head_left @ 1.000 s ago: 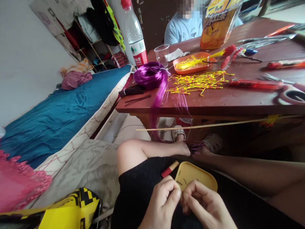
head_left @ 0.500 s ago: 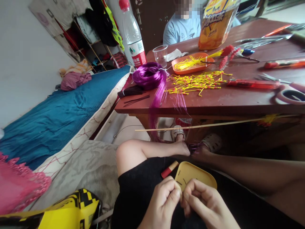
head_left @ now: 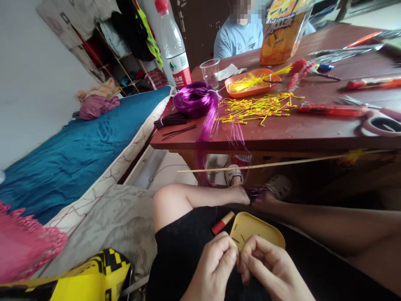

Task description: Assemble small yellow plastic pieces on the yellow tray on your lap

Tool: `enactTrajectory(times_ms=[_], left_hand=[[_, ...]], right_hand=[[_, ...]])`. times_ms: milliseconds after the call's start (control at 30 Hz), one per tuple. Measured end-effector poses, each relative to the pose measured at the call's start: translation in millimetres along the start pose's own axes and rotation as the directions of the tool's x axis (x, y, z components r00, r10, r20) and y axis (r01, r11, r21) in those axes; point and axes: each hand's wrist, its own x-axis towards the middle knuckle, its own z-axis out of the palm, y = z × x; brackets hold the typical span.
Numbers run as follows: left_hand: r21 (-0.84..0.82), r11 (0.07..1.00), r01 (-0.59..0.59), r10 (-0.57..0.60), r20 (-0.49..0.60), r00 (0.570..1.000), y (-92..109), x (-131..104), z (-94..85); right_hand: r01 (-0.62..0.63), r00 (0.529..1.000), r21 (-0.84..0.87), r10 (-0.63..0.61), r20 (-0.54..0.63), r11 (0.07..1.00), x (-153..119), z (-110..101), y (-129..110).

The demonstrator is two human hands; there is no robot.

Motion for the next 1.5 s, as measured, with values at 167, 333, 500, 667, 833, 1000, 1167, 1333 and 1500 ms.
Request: enactTrajectory(times_ms=[167, 333, 500, 667, 833, 1000, 1167, 1333, 1500], left_hand=[[0.006, 1.0, 0.01, -0.01, -0.019, 1.0, 1.3, -0.4, 0.1], [-0.005, 1.0, 0.001, -0.001, -0.006, 1.0, 0.4, 1.1, 0.4], [0.019, 1.0, 0.016, -0.016, -0.023, 1.0, -1.5, -0.2, 0.8], [0.077, 0.996, 0.035, -0.032, -0.034, 0.999, -2.2, -1.2, 1.1], [0.101, 0.995, -0.006, 0.009, -0.025, 1.0, -2.6, -0.1, 0.9], [0.135, 0.99, -0.048, 0.051, -0.02, 0.998, -0.2, 1.0, 1.8], [0.13, 0.99, -0.061, 0.069, -0.061, 0.996, -4.0, 0.4, 4.9], [0.134, 0.989, -0.067, 0.078, -0.078, 0.994, -8.7, -0.1, 6.0], [0.184, 0.975, -0.128, 0.148, -0.1, 0.984, -7.2, 1.6, 5.5]], right_hand=[[0.004, 1.0, -0.012, -0.004, -0.004, 1.0, 0.7, 0.5, -0.5], [0.001, 1.0, -0.005, -0.001, -0.022, 1.0, 0.4, 1.1, -0.8], [0.025, 0.998, -0.035, -0.027, -0.059, 0.999, -0.6, 1.8, 2.7], [0.07, 0.996, -0.228, -0.082, -0.044, 0.971, -1.5, 1.0, 7.5], [0.067, 0.995, -0.335, -0.086, -0.043, 0.94, -1.9, -0.3, 6.8], [0.085, 0.993, -0.343, -0.109, -0.053, 0.935, -2.1, 2.3, 6.9], [0.114, 0.957, -0.252, -0.174, -0.231, 0.961, -3.5, 10.7, 10.0], [0.111, 0.973, -0.31, -0.167, -0.158, 0.944, -3.5, 6.1, 8.3], [0.165, 0.962, -0.458, -0.245, -0.121, 0.874, -2.7, 5.2, 10.9]])
